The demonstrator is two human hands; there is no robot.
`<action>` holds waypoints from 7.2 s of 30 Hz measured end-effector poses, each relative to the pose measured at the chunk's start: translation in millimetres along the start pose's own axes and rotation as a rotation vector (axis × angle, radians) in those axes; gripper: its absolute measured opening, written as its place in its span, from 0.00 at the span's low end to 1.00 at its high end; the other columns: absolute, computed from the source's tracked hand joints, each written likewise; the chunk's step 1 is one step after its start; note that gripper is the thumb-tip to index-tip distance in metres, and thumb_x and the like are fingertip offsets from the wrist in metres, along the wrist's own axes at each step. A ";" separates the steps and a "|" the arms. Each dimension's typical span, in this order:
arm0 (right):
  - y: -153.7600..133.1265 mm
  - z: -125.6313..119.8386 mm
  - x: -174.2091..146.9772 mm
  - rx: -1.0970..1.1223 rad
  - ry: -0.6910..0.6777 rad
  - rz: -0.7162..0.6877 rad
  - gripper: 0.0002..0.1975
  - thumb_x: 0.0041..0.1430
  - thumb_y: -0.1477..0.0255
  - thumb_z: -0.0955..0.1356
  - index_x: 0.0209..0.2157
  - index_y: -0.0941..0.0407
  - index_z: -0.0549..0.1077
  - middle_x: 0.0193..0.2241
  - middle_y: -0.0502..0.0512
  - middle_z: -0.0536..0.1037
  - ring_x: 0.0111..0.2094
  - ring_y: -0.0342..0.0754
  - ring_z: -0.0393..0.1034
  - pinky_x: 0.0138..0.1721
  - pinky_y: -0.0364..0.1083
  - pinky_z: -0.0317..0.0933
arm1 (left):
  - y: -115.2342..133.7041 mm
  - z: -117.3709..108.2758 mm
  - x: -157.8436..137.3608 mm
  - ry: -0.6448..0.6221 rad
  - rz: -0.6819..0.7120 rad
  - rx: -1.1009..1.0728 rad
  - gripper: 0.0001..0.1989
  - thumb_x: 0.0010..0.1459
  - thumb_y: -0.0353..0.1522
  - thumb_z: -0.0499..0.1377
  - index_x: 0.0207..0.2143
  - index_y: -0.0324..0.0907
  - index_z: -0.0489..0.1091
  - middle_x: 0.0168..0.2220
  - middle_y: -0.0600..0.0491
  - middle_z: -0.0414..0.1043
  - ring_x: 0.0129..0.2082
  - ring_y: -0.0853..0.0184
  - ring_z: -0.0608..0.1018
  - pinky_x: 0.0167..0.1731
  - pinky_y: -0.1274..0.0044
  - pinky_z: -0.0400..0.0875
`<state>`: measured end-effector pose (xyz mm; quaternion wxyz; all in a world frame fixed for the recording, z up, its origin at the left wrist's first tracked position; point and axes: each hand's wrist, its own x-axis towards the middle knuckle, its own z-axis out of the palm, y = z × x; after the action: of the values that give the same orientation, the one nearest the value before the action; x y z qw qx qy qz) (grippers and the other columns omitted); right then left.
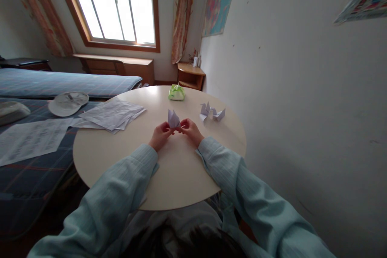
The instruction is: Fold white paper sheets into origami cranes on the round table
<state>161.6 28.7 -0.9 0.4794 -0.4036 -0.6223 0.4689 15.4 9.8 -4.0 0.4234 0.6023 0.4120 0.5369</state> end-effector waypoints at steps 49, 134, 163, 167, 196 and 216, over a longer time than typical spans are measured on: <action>1.1 -6.1 1.6 -0.212 0.190 -0.133 0.13 0.39 0.63 0.69 0.19 0.59 0.65 0.15 0.44 0.61 0.20 0.37 0.53 0.22 0.40 0.49 | 5.0 -0.1 -4.2 -0.081 -0.066 0.029 0.18 0.42 0.41 0.59 0.32 0.37 0.73 0.26 0.51 0.73 0.25 0.69 0.72 0.26 0.78 0.62; -6.9 1.2 -4.0 0.026 -0.108 -0.024 0.17 0.36 0.61 0.69 0.21 0.58 0.62 0.14 0.43 0.64 0.17 0.37 0.57 0.20 0.39 0.50 | 1.1 -1.3 -0.2 0.008 0.020 0.049 0.18 0.42 0.42 0.60 0.31 0.38 0.69 0.25 0.52 0.71 0.25 0.69 0.71 0.26 0.78 0.64; -5.7 2.7 -3.4 0.084 -0.119 0.006 0.17 0.36 0.63 0.70 0.21 0.59 0.62 0.14 0.43 0.64 0.16 0.36 0.57 0.20 0.39 0.50 | 2.0 0.3 -0.5 0.015 0.030 0.026 0.17 0.42 0.41 0.60 0.30 0.37 0.69 0.24 0.53 0.69 0.26 0.69 0.71 0.27 0.78 0.63; -5.5 2.6 -3.4 0.083 -0.117 0.009 0.17 0.36 0.62 0.70 0.22 0.58 0.62 0.14 0.43 0.64 0.16 0.36 0.57 0.20 0.39 0.50 | -1.4 -0.7 0.7 0.013 0.029 0.033 0.17 0.42 0.41 0.59 0.31 0.36 0.69 0.24 0.53 0.69 0.25 0.70 0.70 0.27 0.78 0.63; -2.8 2.4 -3.3 0.038 -0.120 -0.013 0.18 0.38 0.60 0.69 0.22 0.58 0.61 0.15 0.43 0.63 0.17 0.37 0.57 0.20 0.40 0.51 | 4.7 -0.3 -1.4 0.025 -0.030 0.065 0.18 0.39 0.41 0.60 0.29 0.37 0.68 0.22 0.54 0.67 0.22 0.72 0.69 0.23 0.79 0.62; -6.3 2.9 -3.7 0.061 -0.120 0.001 0.17 0.38 0.60 0.69 0.22 0.58 0.60 0.14 0.42 0.63 0.16 0.36 0.57 0.20 0.39 0.51 | 0.8 -1.6 -0.3 0.039 -0.022 0.095 0.16 0.41 0.40 0.60 0.30 0.38 0.65 0.24 0.55 0.66 0.21 0.72 0.69 0.22 0.79 0.62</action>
<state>159.2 23.2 4.1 0.4530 -0.3603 -0.6353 0.5113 13.8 9.4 -3.2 0.3918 0.6067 0.4517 0.5237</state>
